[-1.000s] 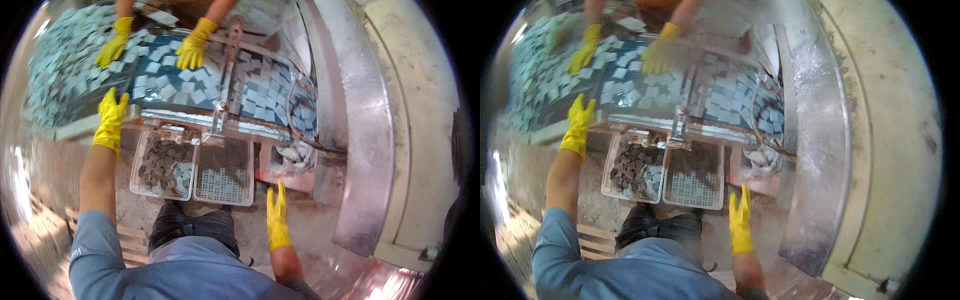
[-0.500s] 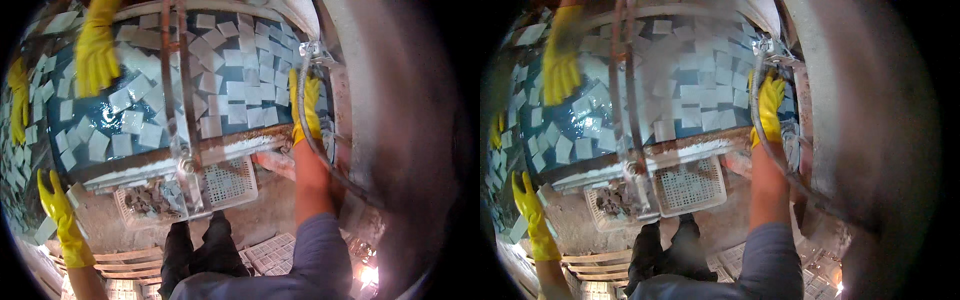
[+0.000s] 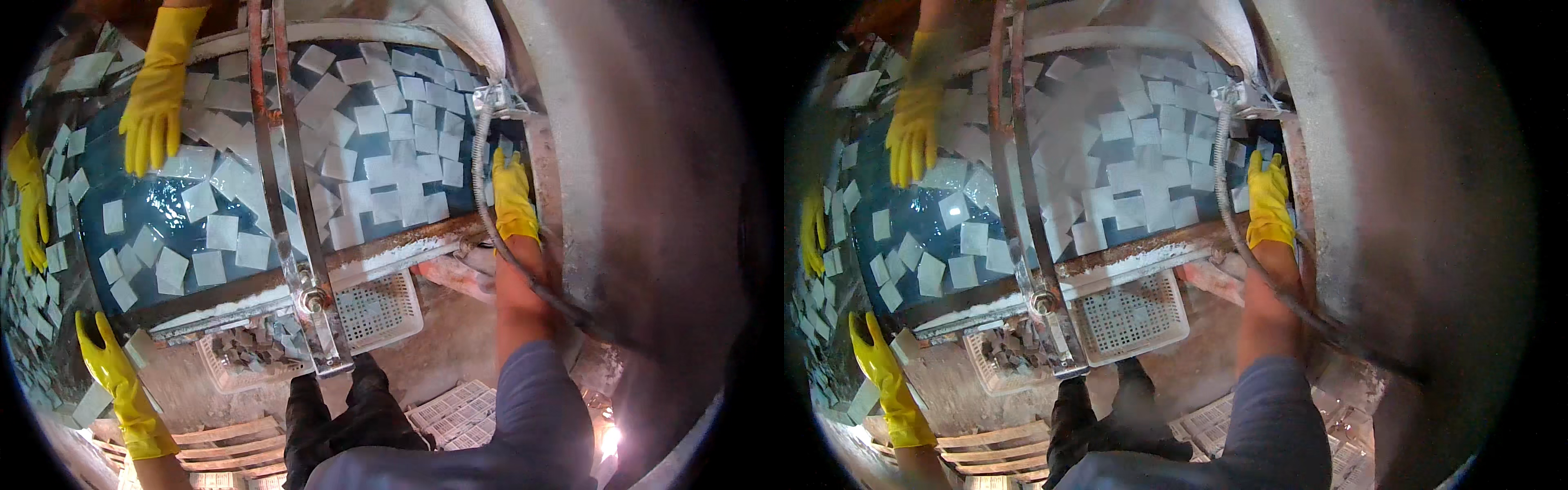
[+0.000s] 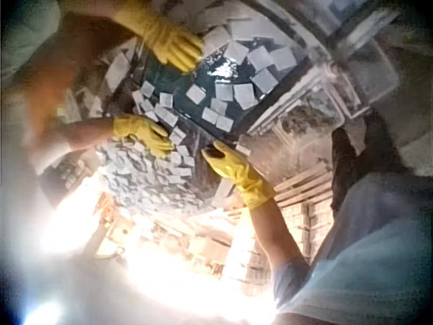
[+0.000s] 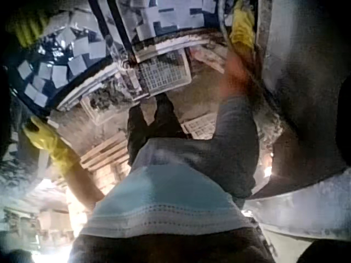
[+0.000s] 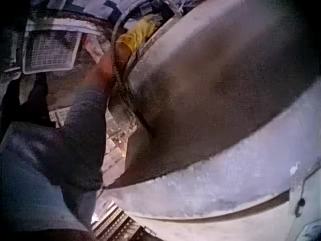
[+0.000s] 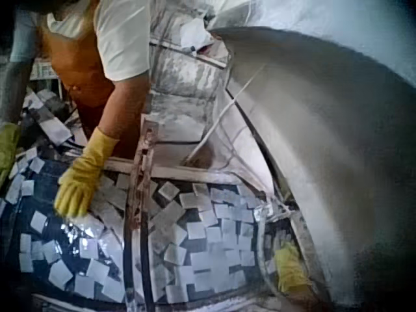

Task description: The person sorts small square tiles by hand from a water bath into a white basket, then moves to a conveyor belt to arrange tiles and later returns to the water bath to continue sorting. The person wears yellow gloves and works alongside another worker in a factory setting.

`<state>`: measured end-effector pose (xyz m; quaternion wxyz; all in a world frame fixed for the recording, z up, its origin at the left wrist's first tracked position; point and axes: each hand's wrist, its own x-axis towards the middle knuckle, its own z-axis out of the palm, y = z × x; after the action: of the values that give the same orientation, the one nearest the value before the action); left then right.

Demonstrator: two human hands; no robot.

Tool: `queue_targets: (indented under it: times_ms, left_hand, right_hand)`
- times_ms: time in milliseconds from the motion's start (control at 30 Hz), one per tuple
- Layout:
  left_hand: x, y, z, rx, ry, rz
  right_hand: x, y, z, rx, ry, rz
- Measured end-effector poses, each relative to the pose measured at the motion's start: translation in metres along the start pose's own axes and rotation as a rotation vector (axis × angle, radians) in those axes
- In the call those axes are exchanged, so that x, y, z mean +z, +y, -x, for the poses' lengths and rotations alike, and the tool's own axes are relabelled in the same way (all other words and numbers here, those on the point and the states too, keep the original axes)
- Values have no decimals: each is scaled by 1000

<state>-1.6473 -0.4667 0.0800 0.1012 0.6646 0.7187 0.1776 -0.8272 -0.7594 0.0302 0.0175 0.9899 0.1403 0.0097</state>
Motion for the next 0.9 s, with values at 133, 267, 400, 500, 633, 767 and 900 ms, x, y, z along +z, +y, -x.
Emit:
queue_targets:
  times_ms: [133,267,400,500,633,767,900]
  left_hand:
    - [-6,8,5,-57,-18,36]
    - [-4,0,1,25,27,-58]
    - [-5,0,0,-53,6,90]
    - [-5,-4,-4,-61,-20,73]
    - [-12,4,4,1,42,-28]
    - [-9,25,0,-27,-21,1]
    - [-5,20,-1,-14,-23,30]
  right_hand:
    - [-12,-54,49,-479,434,-77]
    - [-43,-197,166,-855,273,-125]
    - [-49,-183,108,-778,180,-210]
    - [-43,-135,67,-634,114,-330]
    - [-17,-104,89,-514,291,14]
    - [37,9,35,-423,317,13]
    - [20,19,11,-501,437,77]
